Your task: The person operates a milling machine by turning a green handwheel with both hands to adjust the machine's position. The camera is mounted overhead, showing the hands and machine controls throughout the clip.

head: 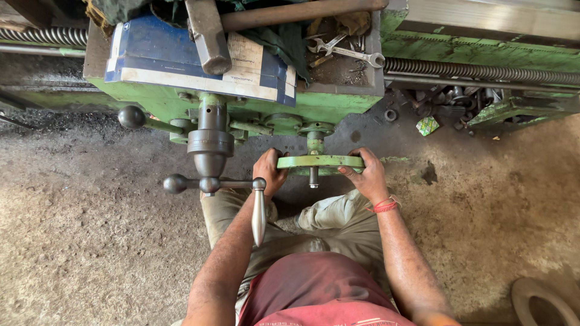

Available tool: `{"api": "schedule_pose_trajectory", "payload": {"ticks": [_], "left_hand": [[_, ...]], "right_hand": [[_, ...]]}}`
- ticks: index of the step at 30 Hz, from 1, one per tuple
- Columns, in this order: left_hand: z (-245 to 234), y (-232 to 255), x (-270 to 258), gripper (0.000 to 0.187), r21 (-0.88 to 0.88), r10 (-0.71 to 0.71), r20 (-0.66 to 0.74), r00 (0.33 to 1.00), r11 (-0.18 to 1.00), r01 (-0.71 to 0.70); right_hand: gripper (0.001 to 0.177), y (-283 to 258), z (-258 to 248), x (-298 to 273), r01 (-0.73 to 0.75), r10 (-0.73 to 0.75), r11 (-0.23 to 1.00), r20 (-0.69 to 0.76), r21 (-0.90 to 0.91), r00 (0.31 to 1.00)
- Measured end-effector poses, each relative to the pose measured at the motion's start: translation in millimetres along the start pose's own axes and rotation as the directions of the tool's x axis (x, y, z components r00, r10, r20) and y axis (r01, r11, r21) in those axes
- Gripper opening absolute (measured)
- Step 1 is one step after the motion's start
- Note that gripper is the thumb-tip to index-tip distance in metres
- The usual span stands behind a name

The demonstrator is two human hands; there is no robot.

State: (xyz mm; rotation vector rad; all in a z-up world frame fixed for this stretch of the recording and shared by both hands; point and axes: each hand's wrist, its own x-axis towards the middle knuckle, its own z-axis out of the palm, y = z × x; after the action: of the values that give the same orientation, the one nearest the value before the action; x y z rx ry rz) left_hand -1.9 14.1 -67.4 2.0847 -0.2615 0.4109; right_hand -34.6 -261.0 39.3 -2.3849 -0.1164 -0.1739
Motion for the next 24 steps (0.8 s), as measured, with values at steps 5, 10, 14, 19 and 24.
{"api": "schedule_pose_trajectory", "payload": {"ticks": [5, 10, 14, 19, 24], "left_hand": [[-0.2, -0.9, -0.6, 0.028, -0.004, 0.021, -0.014, 1.0, 1.0, -0.021], [0.9, -1.5, -0.8, 0.028, -0.007, 0.022, -0.031, 0.999, 1.0, -0.023], [1.4, -1.7, -1.0, 0.028, -0.012, 0.017, -0.038, 0.999, 1.0, -0.017], [1.5, -2.5, -1.8, 0.028, -0.016, 0.01, -0.04, 0.999, 1.0, -0.011], [1.8, -3.7, -2.7, 0.029, -0.013, 0.013, -0.053, 0.998, 1.0, -0.013]], "right_hand": [[0.069, -2.7, -0.1, 0.5, -0.011, 0.011, 1.0, 0.007, 0.011, 1.0], [0.068, -4.3, -0.7, 1.2, 0.009, -0.009, 1.0, 0.004, -0.003, 1.0], [0.067, -7.3, -1.7, 2.0, 0.012, -0.012, 1.0, 0.009, 0.005, 1.0], [0.067, -9.9, -2.1, 3.0, 0.004, -0.004, 1.0, 0.015, 0.012, 1.0], [0.07, -10.2, -1.4, 2.8, -0.004, 0.004, 1.0, 0.014, -0.001, 1.0]]}}
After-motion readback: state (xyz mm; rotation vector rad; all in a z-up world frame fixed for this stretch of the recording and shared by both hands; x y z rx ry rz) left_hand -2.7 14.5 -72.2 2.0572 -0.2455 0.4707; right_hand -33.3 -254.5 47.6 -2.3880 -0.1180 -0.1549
